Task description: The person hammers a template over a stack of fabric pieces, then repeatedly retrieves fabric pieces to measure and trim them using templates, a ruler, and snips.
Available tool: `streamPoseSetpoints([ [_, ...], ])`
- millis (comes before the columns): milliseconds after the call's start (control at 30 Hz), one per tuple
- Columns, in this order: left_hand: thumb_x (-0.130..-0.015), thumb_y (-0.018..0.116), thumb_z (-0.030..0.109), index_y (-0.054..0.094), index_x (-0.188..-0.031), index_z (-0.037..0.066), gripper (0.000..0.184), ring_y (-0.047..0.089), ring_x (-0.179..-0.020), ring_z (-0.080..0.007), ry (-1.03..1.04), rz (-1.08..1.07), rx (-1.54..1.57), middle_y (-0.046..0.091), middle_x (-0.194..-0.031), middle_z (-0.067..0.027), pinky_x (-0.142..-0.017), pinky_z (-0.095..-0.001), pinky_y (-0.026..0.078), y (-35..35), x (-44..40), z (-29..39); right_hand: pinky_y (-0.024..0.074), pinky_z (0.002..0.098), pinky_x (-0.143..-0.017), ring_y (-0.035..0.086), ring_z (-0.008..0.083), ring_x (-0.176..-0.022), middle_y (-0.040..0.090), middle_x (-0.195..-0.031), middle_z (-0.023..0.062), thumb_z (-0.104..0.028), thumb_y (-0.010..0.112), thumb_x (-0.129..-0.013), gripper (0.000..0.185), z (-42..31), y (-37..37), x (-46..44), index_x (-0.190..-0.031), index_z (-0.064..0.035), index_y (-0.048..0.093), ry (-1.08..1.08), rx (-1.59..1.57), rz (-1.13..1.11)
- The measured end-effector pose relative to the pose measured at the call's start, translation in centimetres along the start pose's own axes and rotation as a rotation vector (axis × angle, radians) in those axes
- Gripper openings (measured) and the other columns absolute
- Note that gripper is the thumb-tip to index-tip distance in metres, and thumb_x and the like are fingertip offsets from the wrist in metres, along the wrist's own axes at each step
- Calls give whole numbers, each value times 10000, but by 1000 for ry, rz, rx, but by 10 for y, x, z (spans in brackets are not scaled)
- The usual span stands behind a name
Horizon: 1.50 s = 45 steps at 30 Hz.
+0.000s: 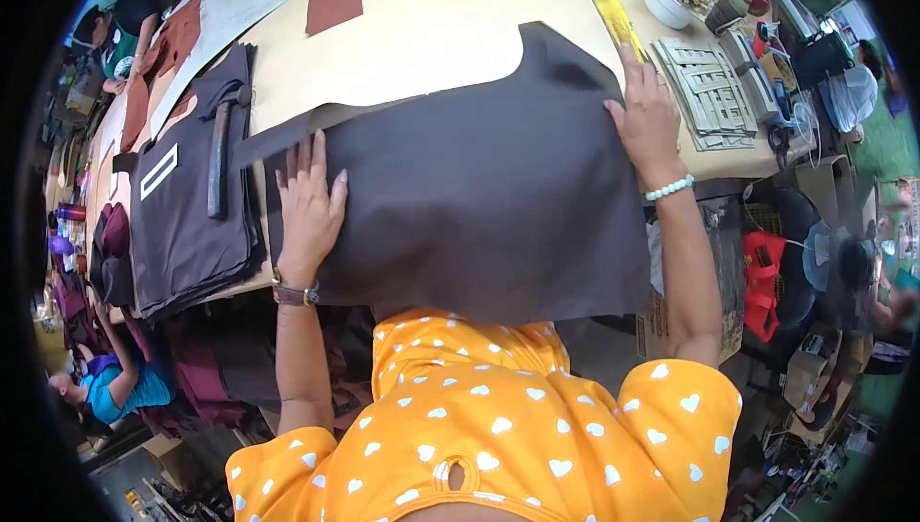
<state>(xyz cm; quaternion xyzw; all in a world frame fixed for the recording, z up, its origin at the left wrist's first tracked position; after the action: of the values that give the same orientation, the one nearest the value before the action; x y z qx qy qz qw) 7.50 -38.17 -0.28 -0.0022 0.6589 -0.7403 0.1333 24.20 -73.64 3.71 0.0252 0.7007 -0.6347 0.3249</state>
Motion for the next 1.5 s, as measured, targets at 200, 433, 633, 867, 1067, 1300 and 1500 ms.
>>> streamPoseSetpoints([
  [200,-848,537,468,301,-1412,130,699,203,-1345,-375,6,-41,8,241,-1467,-158,-1039,-620,148,5,15,35,370,442,-941,465,363,-1119,502,-1203,179,-207,650,-753,549,-112,-34,23,-1227,1,465,-170,-157,-144],
  [433,-819,568,501,312,-1411,133,743,189,-1355,-367,-11,-74,52,225,-1473,-170,-1049,-602,133,-3,24,37,252,557,-1026,367,363,-1255,413,-1361,167,-515,480,-854,653,-155,-5,85,-1304,-42,444,-89,-312,-189],
  [633,-819,571,499,311,-1412,138,742,192,-1356,-357,6,-54,48,229,-1473,-162,-1050,-597,136,-1,27,34,192,534,-1058,318,351,-1300,385,-1399,126,-465,457,-884,594,-50,4,102,-1349,-97,417,59,-135,-90],
  [867,-817,571,500,307,-1413,141,744,207,-1349,-360,-24,-97,61,230,-1472,-164,-1043,-599,157,-3,30,37,112,556,-1071,188,402,-1345,280,-1453,152,-486,338,-930,581,31,10,122,-1372,-112,395,146,100,129],
  [1067,-811,581,496,318,-1409,140,744,221,-1345,-359,-1,-51,40,245,-1463,-175,-1042,-591,164,-4,31,38,223,536,-1026,329,383,-1235,423,-1302,197,-439,535,-859,565,41,5,78,-1233,-16,516,484,186,31],
  [1300,-784,607,508,364,-1385,133,749,232,-1336,-368,-3,-14,88,277,-1447,-174,-1040,-591,164,-5,31,36,442,357,-837,570,270,-965,590,-1014,160,-167,707,-760,307,61,8,49,-972,8,568,640,-393,90],
  [1500,-741,637,543,438,-1332,112,758,289,-1302,-362,-9,-3,100,337,-1406,-184,-1014,-589,217,-10,28,34,522,312,-767,622,194,-905,603,-1007,121,-24,592,-854,227,17,-36,1,-1070,12,532,384,-752,566],
])
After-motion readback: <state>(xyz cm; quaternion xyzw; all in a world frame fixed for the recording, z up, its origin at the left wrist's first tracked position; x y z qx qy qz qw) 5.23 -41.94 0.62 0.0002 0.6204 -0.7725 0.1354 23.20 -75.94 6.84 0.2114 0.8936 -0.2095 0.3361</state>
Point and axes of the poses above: each hand's wrist, its own x-axis away from the middle knuckle, its own y-axis out of the palm, z = x × y, the point moved 3 cm from there along -x, towards the middle knuckle
